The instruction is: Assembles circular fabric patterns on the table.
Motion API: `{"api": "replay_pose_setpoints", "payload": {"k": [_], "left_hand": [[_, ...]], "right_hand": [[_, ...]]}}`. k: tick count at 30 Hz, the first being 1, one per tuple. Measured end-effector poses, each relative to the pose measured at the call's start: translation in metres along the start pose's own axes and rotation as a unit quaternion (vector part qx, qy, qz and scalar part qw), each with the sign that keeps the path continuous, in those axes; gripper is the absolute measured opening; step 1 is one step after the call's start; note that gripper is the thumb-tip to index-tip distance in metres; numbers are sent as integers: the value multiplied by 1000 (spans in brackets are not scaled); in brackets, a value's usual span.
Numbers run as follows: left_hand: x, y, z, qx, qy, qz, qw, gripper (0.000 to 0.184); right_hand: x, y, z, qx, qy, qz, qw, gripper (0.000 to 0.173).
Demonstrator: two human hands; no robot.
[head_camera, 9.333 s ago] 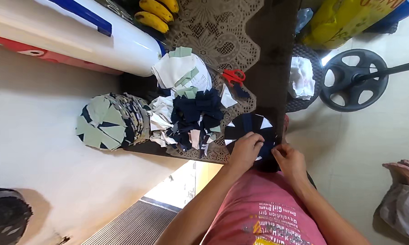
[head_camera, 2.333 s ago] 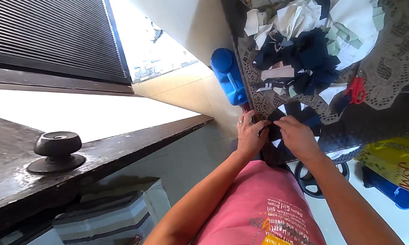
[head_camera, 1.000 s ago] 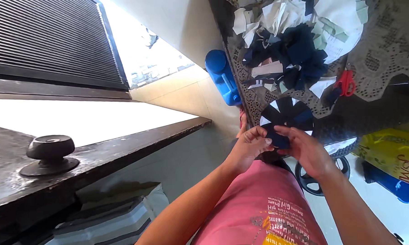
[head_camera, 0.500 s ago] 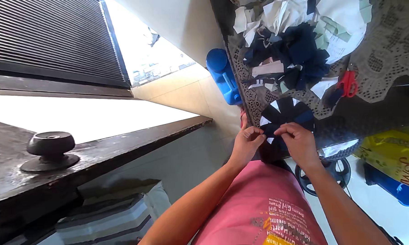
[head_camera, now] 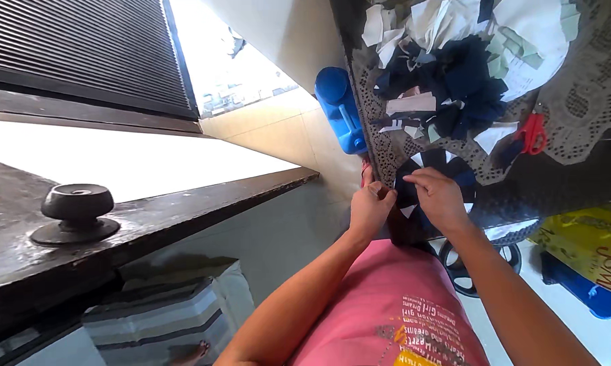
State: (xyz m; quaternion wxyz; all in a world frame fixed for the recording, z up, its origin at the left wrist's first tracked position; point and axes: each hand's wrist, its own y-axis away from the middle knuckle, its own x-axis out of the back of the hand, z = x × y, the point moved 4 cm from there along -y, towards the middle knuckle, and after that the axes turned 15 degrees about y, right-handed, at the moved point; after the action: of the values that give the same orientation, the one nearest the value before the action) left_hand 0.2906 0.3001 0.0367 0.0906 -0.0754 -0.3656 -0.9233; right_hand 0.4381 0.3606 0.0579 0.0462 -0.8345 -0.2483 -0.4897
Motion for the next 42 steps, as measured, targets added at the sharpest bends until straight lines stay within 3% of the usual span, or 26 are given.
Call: {"api": "replay_pose_setpoints", "payload": {"k": [5, 12, 18, 21, 27, 34, 42], "left_hand": [[4, -3, 2, -9, -64, 0, 998, 23], [23, -5, -3, 0, -20, 41, 999, 21], [15, -6, -2, -204, -30, 61, 977, 11], [8, -7, -1, -261, -48, 64, 962, 10], [3, -11, 3, -237, -81, 106, 962, 24], [4, -19, 1, -196, -86, 90, 973, 25], [8, -23, 3, -183, -78, 85, 976, 33]], "right_hand": [[0, -3, -1, 0, 13, -30, 999, 25], [1, -2, -4, 8, 33, -34, 999, 27], [1, -1, -5, 11, 35, -21, 999, 27], [1, -2, -5, 17, 35, -12, 999, 26], [0, -3, -5, 17, 34, -7, 999, 26], [0, -3, -2, 17, 73, -11, 997, 22], [12, 19, 7, -27, 122, 129, 984, 18]]}}
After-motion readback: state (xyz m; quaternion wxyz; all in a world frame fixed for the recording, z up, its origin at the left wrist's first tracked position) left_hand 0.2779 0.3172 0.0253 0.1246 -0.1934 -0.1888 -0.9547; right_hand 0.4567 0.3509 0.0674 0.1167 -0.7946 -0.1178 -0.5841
